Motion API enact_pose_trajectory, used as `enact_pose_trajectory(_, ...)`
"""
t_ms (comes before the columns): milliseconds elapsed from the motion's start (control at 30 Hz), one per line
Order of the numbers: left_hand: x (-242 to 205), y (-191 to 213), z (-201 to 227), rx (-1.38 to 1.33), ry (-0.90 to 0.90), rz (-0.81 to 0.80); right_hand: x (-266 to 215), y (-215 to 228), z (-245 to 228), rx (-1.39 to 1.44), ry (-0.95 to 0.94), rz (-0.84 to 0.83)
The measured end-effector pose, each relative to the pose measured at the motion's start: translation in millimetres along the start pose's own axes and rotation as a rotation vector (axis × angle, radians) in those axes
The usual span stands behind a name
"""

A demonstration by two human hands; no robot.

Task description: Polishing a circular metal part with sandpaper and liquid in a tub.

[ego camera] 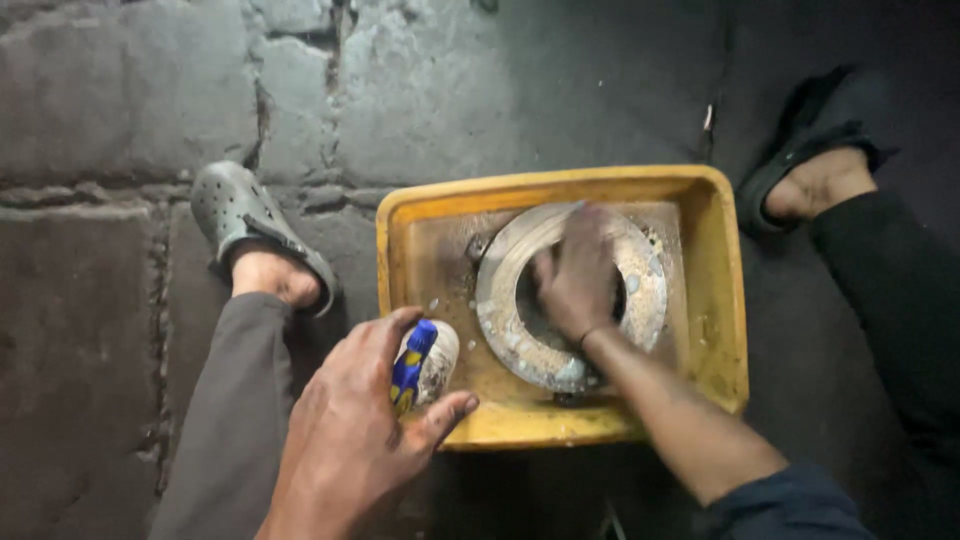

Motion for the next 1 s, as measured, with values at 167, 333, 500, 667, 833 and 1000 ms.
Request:
enact_pose_trajectory(167, 1.4, 2.5, 6.6, 0.0, -0.013, -0.035, -62.3, -58.2, -66.0, -0.022, 0.813, -0.497)
enact_pose_trajectory(333, -0.2, 13.1, -3.3, -0.142, 0.07, 0.036, -6.0, -9.9, 10.7, 0.006, 0.07, -0.319)
enact_pose_trajectory(500, -2.9, 33.6, 8.7, -0.099, -0.004, 0.252, -13.3, -19.0, -30.6, -0.051, 0.051, -0.204)
enact_pose_trajectory(667, -4.8, 29.8, -1.7, -0.196, 0.035, 0.232, -22.5, -7.0, -60.7, 0.091, 0.46, -0.401)
enact_pose_trajectory(833, 1.1, 3.9, -34.2, -0.656, 0.288, 0.076, 5.1, 7.0, -1.2, 0.091, -0.039, -0.045)
enact_pose_trajectory(1000, -1.7, 3.1, -33.1, -0.612, 0.326, 0.061, -34.6, -7.9, -79.7, 0.084, -0.011, -0.549)
Point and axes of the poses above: each hand's wrist, its own x-axis towards the middle knuckle, its own y-axis out of the back of the hand, z = x × y, the point moved 9 cm from there along x, towards the middle knuckle, and after that the axes turned 14 degrees about x, right-handed, at the moved point
